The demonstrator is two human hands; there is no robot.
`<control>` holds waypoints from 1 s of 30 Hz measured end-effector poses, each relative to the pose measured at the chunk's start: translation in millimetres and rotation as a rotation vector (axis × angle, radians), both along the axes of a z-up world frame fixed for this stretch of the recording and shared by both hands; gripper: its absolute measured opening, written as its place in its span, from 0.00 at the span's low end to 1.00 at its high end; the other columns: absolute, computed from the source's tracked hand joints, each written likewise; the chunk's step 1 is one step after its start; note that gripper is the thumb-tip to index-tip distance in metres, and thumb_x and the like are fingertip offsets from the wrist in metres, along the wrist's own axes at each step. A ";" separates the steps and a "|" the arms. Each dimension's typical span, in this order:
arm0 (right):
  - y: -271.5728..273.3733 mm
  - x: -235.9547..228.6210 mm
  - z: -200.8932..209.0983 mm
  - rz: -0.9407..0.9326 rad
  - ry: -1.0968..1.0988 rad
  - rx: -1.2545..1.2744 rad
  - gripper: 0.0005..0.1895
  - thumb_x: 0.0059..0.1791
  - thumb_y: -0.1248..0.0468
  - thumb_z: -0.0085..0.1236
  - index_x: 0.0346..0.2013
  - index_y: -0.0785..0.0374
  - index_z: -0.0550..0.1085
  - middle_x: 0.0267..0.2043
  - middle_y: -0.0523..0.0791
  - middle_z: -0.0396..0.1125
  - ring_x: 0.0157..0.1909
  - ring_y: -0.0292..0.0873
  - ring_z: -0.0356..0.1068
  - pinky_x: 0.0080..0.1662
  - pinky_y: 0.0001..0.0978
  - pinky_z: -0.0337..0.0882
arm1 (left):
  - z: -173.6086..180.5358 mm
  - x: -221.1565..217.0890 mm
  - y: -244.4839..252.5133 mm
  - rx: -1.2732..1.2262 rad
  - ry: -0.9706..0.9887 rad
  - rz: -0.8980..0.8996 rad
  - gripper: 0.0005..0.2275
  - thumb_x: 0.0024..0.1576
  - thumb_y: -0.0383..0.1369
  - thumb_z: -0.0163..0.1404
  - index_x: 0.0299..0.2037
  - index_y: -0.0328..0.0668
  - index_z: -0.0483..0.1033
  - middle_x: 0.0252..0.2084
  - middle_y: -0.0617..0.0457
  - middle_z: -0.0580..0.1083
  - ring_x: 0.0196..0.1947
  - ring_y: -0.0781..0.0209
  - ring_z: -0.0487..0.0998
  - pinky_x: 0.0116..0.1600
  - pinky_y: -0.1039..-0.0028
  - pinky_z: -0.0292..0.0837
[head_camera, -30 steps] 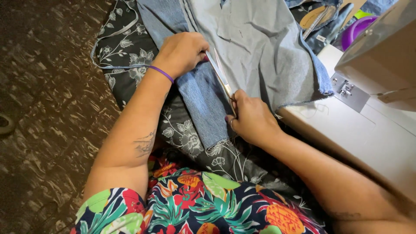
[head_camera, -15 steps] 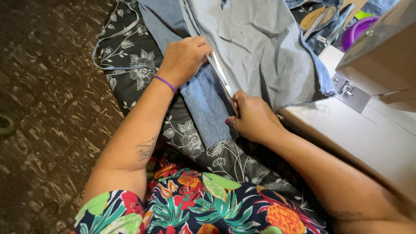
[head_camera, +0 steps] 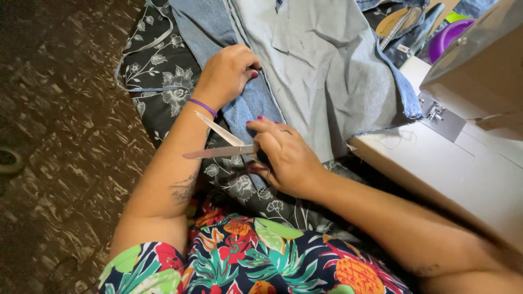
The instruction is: The person uses a pair of scissors to cut a piece of light blue denim fabric that is laid out on their lap. They carefully trim the edges and cut along a seam line, adjusting the fabric with their hands as they work.
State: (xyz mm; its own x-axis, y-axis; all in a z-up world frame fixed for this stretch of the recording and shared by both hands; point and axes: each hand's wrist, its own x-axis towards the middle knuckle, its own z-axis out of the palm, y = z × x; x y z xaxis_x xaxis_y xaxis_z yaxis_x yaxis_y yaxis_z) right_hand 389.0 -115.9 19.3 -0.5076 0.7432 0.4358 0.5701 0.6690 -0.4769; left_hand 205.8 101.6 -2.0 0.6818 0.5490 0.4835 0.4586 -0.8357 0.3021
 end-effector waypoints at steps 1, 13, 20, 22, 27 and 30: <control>-0.2 0.0 -1.3 -0.004 0.002 -0.001 0.17 0.53 0.58 0.63 0.45 0.64 0.66 0.69 0.56 0.64 0.72 0.63 0.66 0.65 0.54 0.65 | 4.5 -0.2 0.5 -0.001 0.002 -0.004 0.07 0.55 0.21 0.61 0.41 0.42 0.81 0.41 0.50 0.77 0.41 0.46 0.78 0.42 0.57 0.74; 4.2 1.2 -7.0 -0.099 -0.123 -0.121 0.30 0.46 0.48 0.74 0.48 0.63 0.68 0.76 0.57 0.60 0.76 0.61 0.61 0.70 0.56 0.57 | 32.8 -17.5 61.3 0.073 0.483 0.198 0.05 0.59 0.29 0.56 0.42 0.52 0.84 0.46 0.54 0.76 0.44 0.41 0.79 0.32 0.46 0.72; 4.6 1.4 -7.2 -0.090 -0.145 -0.125 0.32 0.46 0.46 0.72 0.49 0.64 0.68 0.76 0.56 0.61 0.78 0.62 0.59 0.71 0.56 0.56 | 20.7 -5.9 82.1 0.116 0.460 0.159 0.03 0.55 0.32 0.64 0.36 0.55 0.86 0.38 0.54 0.75 0.38 0.43 0.80 0.31 0.49 0.71; 4.2 1.1 -7.7 -0.091 -0.144 -0.127 0.32 0.46 0.46 0.73 0.50 0.64 0.68 0.76 0.56 0.62 0.78 0.63 0.59 0.71 0.56 0.56 | 23.7 -3.5 81.8 0.140 0.456 0.155 0.02 0.55 0.30 0.64 0.34 0.53 0.86 0.37 0.54 0.74 0.37 0.44 0.79 0.30 0.51 0.71; 3.7 0.5 -5.3 -0.089 -0.140 -0.141 0.29 0.47 0.48 0.72 0.49 0.64 0.69 0.74 0.54 0.63 0.77 0.63 0.60 0.71 0.57 0.56 | 20.8 -2.8 88.7 0.197 0.479 0.149 0.02 0.58 0.34 0.64 0.33 0.56 0.85 0.39 0.56 0.75 0.42 0.47 0.79 0.31 0.52 0.73; 4.9 0.4 -8.0 -0.085 -0.147 -0.136 0.35 0.46 0.46 0.73 0.56 0.66 0.70 0.74 0.54 0.64 0.77 0.63 0.60 0.72 0.57 0.56 | 20.4 -2.7 88.9 0.208 0.436 0.133 0.04 0.56 0.31 0.63 0.31 0.56 0.84 0.39 0.58 0.76 0.43 0.50 0.79 0.30 0.54 0.71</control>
State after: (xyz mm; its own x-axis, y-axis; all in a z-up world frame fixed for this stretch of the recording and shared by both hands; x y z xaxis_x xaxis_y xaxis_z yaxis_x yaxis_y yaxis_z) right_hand 389.4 -111.0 11.3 -0.4914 0.8329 0.2546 0.6914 0.5508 -0.4675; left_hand 203.1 190.5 18.4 0.7755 0.5671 0.2774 0.6118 -0.7836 -0.1082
